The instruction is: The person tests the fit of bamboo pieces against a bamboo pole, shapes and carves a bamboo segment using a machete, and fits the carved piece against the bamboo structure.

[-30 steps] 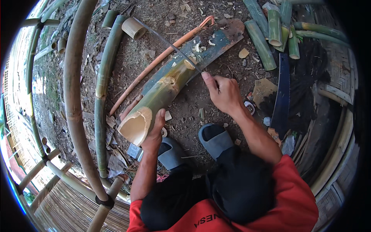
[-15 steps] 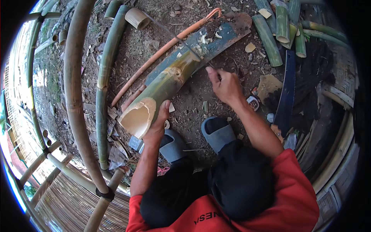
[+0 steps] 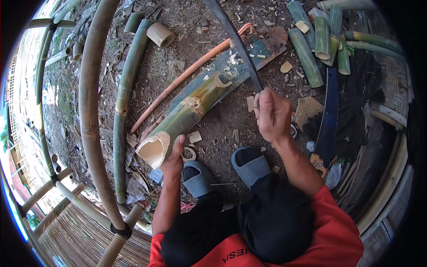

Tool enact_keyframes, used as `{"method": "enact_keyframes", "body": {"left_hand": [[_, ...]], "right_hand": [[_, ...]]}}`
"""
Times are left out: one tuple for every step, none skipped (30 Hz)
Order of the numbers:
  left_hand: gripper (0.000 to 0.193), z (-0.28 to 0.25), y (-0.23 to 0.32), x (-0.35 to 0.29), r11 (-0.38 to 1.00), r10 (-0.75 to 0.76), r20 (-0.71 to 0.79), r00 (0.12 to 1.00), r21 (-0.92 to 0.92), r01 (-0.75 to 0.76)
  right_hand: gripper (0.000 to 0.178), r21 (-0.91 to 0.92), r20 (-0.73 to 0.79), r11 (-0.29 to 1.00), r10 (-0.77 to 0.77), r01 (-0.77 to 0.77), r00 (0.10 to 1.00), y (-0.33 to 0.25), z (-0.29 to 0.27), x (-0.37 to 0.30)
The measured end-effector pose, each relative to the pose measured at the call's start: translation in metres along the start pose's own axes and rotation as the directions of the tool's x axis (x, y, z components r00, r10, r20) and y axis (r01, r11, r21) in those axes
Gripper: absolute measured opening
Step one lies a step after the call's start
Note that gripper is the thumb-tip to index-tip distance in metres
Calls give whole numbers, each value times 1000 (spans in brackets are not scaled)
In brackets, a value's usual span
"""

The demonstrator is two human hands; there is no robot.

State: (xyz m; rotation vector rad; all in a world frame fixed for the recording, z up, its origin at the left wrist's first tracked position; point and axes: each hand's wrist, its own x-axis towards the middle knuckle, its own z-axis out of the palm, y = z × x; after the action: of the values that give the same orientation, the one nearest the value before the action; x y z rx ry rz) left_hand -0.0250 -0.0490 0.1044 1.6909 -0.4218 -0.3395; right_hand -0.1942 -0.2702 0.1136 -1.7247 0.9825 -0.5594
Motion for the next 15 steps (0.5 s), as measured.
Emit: {"method": "enact_keyframes", "body": {"left_hand": [[84,-1,2,-1,995,53,27,998,81,-55],[84,6,4,-3,996,51,28,998,66,-53],[84,7,3,-5,997,51,34,998,63,-53],[83,9,-1,-6,993,73,73,995,85,-79],[83,12,-3,-7,987,97,102,990,115,-109],[82,12,-1,-8,968,112,92,989,215,-130],[82,15,-3,-4,968,116,91,989,212,-133],[81,7,0,-4,994,20,34,999,105,-23],[81,2,3,-2,998,-68,-27,997,-11,67],[81,3,5,-2,998,23,-43,999,51,-21],[81,1,6,-5,998,9,-45,999,58,-6],[81,5,6,-3,994,33,-25,999,109,-30],[81,7,8,-3,986,58,-5,998,158,-57],[80,18,7,-4,998,35,-18,999,54,-34],[80,19,7,-6,999,36,-11,999,37,-35]], "right_hand": [[64,3,3,1000,6,-6,1000,9,5,-5],[64,-52,0,998,-32,32,999,23,5,-10],[64,-93,5,993,-67,67,998,44,12,-18],[67,-435,128,890,215,-140,968,71,20,-19],[67,-434,127,891,209,-135,970,70,20,-17],[68,-437,128,881,263,-184,956,70,19,-16],[69,-441,128,867,318,-233,939,69,18,-14],[70,-398,132,907,206,-138,970,52,21,-12],[70,-394,139,908,212,-143,967,28,20,-13],[70,-210,112,976,73,-48,991,7,16,-9],[70,-36,56,999,-35,37,998,-4,11,-16],[66,8,-4,989,-144,144,990,-1,5,-13],[66,-1,-6,990,-138,138,990,30,9,-19],[63,-272,40,962,10,1,999,83,17,-25],[60,-521,46,844,174,-125,984,110,21,-29]]}}
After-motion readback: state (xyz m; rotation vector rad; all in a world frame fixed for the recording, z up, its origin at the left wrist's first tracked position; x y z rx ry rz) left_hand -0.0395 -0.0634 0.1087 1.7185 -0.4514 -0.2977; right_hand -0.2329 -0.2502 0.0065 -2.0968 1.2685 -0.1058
